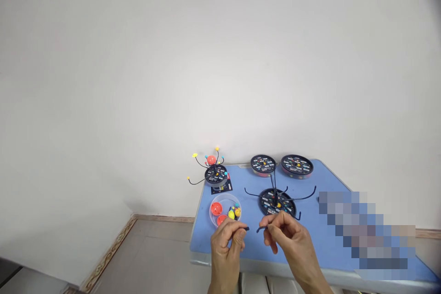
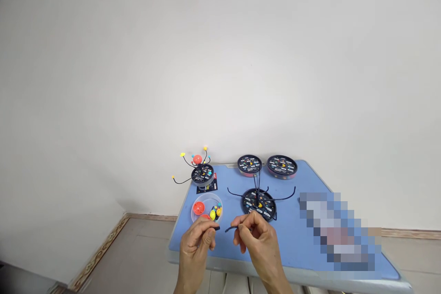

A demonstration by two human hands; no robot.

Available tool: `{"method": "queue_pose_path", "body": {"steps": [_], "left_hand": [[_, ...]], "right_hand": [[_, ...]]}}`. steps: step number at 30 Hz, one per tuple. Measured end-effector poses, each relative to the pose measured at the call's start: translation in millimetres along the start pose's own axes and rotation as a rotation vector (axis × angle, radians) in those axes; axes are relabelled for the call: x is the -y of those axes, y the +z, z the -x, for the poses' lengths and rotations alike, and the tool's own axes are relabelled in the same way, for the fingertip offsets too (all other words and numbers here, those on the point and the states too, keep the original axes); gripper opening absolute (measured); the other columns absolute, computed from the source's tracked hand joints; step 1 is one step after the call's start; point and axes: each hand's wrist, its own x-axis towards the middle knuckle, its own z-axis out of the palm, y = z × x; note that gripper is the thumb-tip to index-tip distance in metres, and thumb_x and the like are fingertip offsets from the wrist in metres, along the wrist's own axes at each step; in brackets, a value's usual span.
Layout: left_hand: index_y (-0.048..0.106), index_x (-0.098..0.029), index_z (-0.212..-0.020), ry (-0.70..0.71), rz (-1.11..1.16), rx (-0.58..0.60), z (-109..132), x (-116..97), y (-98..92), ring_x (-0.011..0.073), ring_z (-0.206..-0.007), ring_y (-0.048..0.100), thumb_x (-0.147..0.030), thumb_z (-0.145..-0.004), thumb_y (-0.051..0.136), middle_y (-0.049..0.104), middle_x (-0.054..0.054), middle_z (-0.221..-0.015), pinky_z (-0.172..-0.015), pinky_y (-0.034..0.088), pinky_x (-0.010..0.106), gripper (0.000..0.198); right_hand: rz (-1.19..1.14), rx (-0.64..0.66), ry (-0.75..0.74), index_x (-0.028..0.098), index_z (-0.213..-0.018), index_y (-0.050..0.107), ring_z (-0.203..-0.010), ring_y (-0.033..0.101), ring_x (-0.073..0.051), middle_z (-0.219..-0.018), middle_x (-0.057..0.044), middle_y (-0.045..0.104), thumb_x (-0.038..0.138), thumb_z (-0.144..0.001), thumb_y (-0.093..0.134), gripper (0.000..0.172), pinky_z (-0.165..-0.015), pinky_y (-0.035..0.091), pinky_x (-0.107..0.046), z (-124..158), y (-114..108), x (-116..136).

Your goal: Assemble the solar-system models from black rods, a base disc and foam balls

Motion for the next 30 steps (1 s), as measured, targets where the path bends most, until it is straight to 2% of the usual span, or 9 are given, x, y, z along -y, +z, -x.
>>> {"method": "queue_pose_path", "body": {"steps": [7, 12, 15, 22, 30], "left_hand": [[0.075, -0.022, -0.093, 0.097, -0.082, 0.012, 10.6, -2.0, 11.9, 0.0150, -0.066, 0.062, -0.027, -0.089, 0.063, 0.068, 0.004, -0.077, -0.060, 0.052, 0.023, 0.013], [0.076, -0.023, -0.091, 0.155, -0.069, 0.035, 10.9, -8.7, 17.9, 0.0150, -0.067, 0.062, -0.023, -0.089, 0.062, 0.068, 0.003, -0.076, -0.061, 0.051, 0.023, 0.014], [0.077, -0.022, -0.086, 0.088, -0.037, 0.022, 11.9, -10.5, 20.2, 0.0156, -0.067, 0.062, -0.026, -0.089, 0.063, 0.067, 0.004, -0.076, -0.060, 0.051, 0.023, 0.015], [0.075, -0.017, -0.077, -0.146, 0.146, -0.003, 17.4, -5.1, 24.3, 0.0111, -0.052, 0.053, -0.046, -0.084, 0.068, 0.060, 0.003, -0.070, -0.049, 0.045, 0.021, 0.031], [0.071, -0.015, -0.068, -0.173, 0.192, -0.008, 21.6, -4.5, 28.4, 0.0083, -0.048, 0.047, -0.050, -0.082, 0.069, 0.056, 0.000, -0.065, -0.045, 0.040, 0.019, 0.038]], "right_hand": [[-0.034, -0.007, 0.043, 0.022, -0.052, 0.049, -0.041, 0.052, -0.012, -0.059, -0.003, 0.066, 0.030, -0.064, 0.069, 0.025, -0.039, 0.040, -0.024, 2.8, -0.3, -2.9], [-0.007, -0.023, 0.076, 0.021, -0.051, 0.050, -0.039, 0.051, -0.011, -0.060, -0.004, 0.067, 0.033, -0.061, 0.071, 0.026, -0.036, 0.038, -0.023, 6.9, -0.2, -3.6], [0.001, -0.027, 0.082, 0.021, -0.053, 0.053, -0.037, 0.048, -0.010, -0.057, -0.002, 0.066, 0.040, -0.060, 0.075, 0.030, -0.036, 0.037, -0.023, 9.7, -0.8, -3.2], [0.003, 0.023, 0.070, 0.022, -0.058, 0.052, -0.041, 0.047, -0.012, -0.045, 0.001, 0.059, 0.057, -0.063, 0.078, 0.044, -0.042, 0.038, -0.025, 17.8, -2.8, -7.5], [-0.003, 0.022, 0.040, 0.019, -0.064, 0.061, -0.040, 0.047, -0.012, -0.044, 0.001, 0.058, 0.065, -0.067, 0.073, 0.048, -0.041, 0.038, -0.024, 19.0, -2.0, -16.1]]}}
